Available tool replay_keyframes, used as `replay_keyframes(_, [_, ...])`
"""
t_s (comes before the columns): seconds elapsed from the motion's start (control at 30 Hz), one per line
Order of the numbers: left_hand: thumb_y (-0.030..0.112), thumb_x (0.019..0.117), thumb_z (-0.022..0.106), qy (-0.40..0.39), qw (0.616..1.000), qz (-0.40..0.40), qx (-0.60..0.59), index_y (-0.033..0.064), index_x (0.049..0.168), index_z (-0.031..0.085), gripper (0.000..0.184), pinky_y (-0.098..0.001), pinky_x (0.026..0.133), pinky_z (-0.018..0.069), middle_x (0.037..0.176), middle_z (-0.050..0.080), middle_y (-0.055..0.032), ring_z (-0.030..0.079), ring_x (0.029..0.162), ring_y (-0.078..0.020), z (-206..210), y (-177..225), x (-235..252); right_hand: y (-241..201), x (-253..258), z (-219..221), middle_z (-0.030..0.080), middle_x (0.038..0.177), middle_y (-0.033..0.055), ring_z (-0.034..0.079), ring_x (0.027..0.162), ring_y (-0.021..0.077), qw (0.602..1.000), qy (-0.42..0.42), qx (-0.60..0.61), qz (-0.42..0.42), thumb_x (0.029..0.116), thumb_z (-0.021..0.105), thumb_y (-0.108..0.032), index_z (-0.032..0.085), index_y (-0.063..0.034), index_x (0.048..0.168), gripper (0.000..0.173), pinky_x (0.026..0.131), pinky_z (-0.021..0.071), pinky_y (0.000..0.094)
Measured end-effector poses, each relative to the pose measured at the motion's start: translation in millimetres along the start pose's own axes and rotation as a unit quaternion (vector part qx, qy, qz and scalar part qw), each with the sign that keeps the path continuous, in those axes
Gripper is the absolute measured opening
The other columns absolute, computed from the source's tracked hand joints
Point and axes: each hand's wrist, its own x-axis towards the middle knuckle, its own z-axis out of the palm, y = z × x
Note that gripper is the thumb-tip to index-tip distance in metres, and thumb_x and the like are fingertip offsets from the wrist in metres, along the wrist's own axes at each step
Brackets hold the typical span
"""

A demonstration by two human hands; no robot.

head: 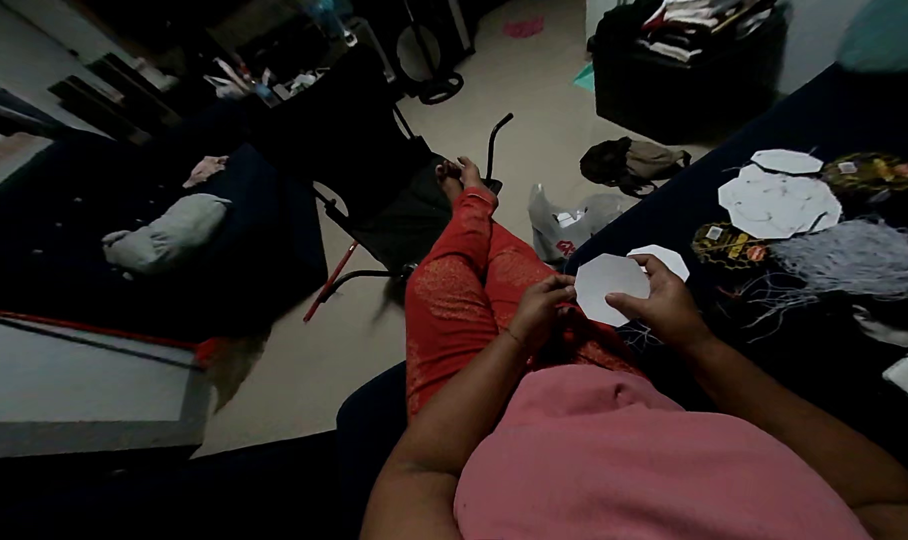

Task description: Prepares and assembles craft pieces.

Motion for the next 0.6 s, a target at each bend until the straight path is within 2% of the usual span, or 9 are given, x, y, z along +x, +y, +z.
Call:
replay_keyframes(0.27, [0.007,0.1054,0.049,-0.01,1.0,0.016,0.022,-0.001,0.103,0.06,0.015,-0.025,0.074,0.053,0.087,0.062,-0.0011,0.06,0.079,-0.0066,-2.4,-5.1,2.1,1.4,-3.0,2.2,0.07,0.113,0.0096,0.071,0.097,0.0118,1.0,-0.023,0.0,-0.005,0.0754,0.081,-0.013,0.055,-0.0015,0.13,0.062,0.083,0.0613,0.0308])
replay_keyframes(0.4, [0.006,0.1063,0.044,-0.04,0.998,0.037,0.044,-0.0032,0.104,0.06,0.02,-0.0277,0.083,0.0537,0.087,0.062,-0.0007,0.061,0.083,-0.0064,-4.7,-8.3,2.4,-2.7,-3.8,1.9,0.069,0.114,0.0106,0.07,0.098,0.0117,0.999,-0.031,-0.007,-0.026,0.0771,0.079,-0.011,0.054,0.0012,0.13,0.06,0.085,0.0605,0.0307])
replay_keyframes(0.5, [0.01,0.1078,0.042,-0.046,0.997,0.029,0.057,-0.0031,0.105,0.061,0.023,-0.0298,0.085,0.0539,0.091,0.064,-0.0022,0.062,0.086,-0.0076,-1.0,-5.9,-0.8,-6.9,-4.9,1.3,0.069,0.113,0.0136,0.069,0.098,0.014,0.999,-0.024,-0.032,-0.031,0.079,0.078,-0.008,0.055,0.003,0.129,0.057,0.086,0.0597,0.033])
replay_keyframes(0.57, [0.014,0.1082,0.044,-0.048,0.996,0.03,0.071,-0.0019,0.108,0.06,0.023,-0.0278,0.081,0.0549,0.094,0.064,-0.002,0.063,0.085,-0.0065,1.8,-2.4,-4.6,-6.4,-3.7,1.1,0.068,0.115,0.0144,0.069,0.101,0.0151,0.998,-0.02,-0.041,-0.037,0.079,0.078,-0.008,0.056,0.0036,0.129,0.056,0.089,0.0591,0.034])
replay_keyframes(0.6, [0.013,0.1072,0.047,-0.045,0.994,0.038,0.091,-0.0011,0.107,0.06,0.019,-0.0247,0.075,0.0538,0.092,0.062,-0.0009,0.06,0.08,-0.0048,2.9,-1.3,-5.5,-6.8,-3.2,1.1,0.068,0.115,0.0145,0.069,0.101,0.0154,0.998,-0.02,-0.044,-0.04,0.079,0.078,-0.007,0.056,0.0039,0.129,0.056,0.089,0.0587,0.034])
